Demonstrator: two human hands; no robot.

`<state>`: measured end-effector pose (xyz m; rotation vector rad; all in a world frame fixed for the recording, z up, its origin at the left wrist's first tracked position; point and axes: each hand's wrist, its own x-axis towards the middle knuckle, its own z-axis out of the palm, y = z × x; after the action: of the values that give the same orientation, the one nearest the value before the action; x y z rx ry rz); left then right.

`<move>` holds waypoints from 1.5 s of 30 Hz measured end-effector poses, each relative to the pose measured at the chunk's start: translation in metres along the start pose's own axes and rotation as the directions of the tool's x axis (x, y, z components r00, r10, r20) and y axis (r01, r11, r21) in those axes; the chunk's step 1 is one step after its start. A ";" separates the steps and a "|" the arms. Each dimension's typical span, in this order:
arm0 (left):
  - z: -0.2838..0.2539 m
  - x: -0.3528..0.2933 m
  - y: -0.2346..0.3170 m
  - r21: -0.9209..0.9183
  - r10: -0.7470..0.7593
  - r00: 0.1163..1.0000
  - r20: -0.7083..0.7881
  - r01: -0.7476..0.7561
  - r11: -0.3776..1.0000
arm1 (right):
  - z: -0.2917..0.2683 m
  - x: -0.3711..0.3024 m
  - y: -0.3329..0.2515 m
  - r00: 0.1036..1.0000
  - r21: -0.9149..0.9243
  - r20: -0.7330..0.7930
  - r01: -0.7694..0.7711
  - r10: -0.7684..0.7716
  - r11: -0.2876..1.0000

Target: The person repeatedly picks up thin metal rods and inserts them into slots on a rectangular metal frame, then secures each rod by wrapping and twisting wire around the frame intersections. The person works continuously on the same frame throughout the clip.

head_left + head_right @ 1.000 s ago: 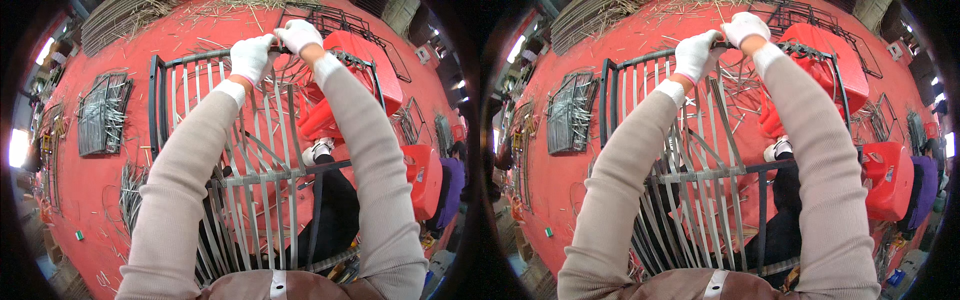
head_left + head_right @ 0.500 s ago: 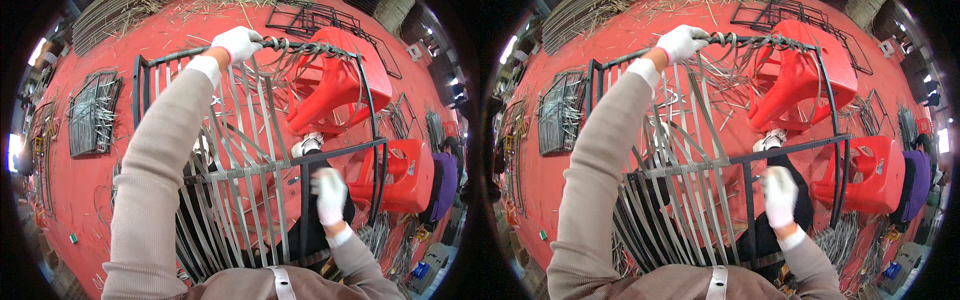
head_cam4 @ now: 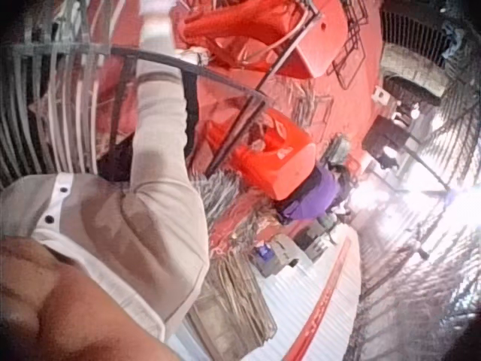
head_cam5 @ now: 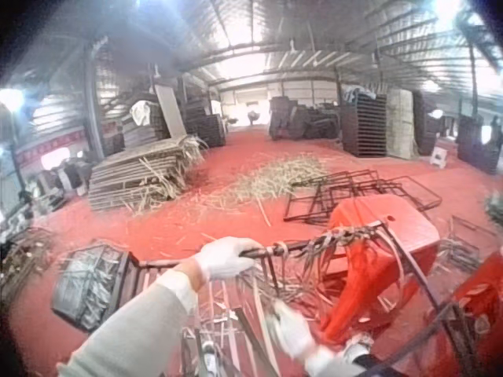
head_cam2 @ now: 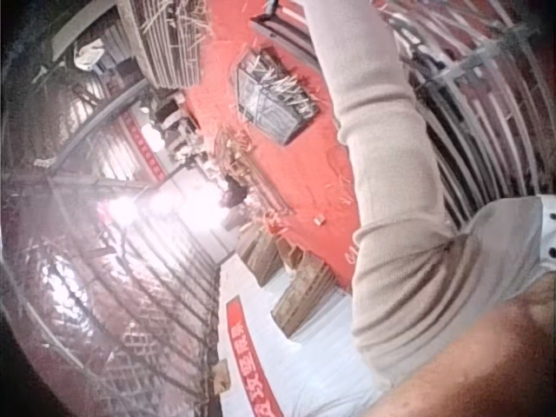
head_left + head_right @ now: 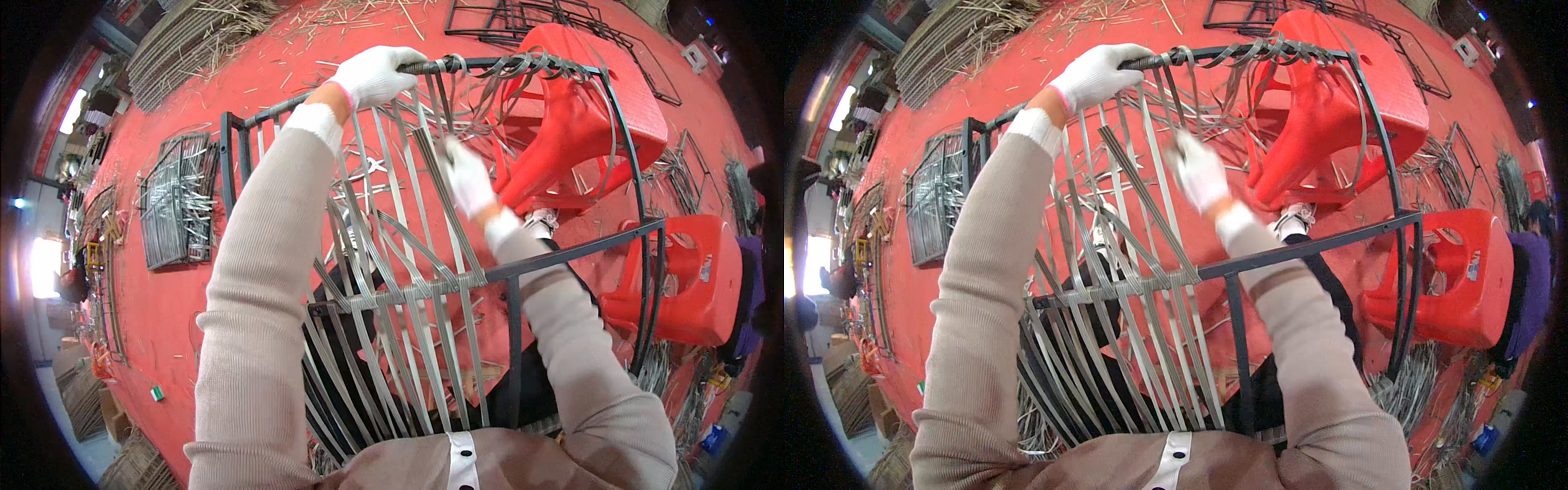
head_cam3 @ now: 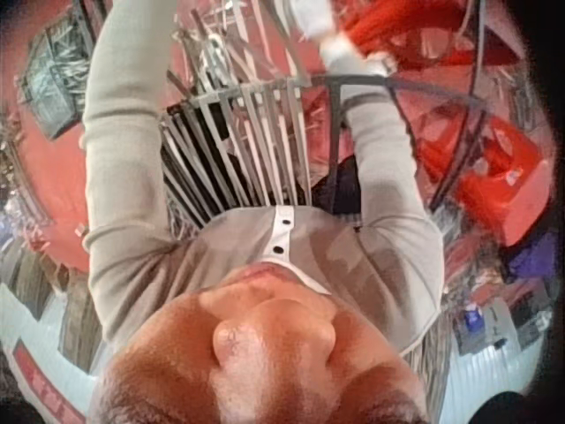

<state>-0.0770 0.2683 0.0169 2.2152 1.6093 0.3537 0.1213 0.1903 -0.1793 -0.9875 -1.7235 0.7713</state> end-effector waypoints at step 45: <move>0.166 -0.232 0.275 0.243 0.405 0.597 0.692 -0.722 0.648 | -0.171 -0.317 -0.172 0.574 -0.248 0.407 -0.679 0.711 0.691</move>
<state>0.1541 -0.0523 -0.0066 2.8235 0.6085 -0.6502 0.3004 -0.1606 -0.1144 -1.6817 -1.7440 1.5975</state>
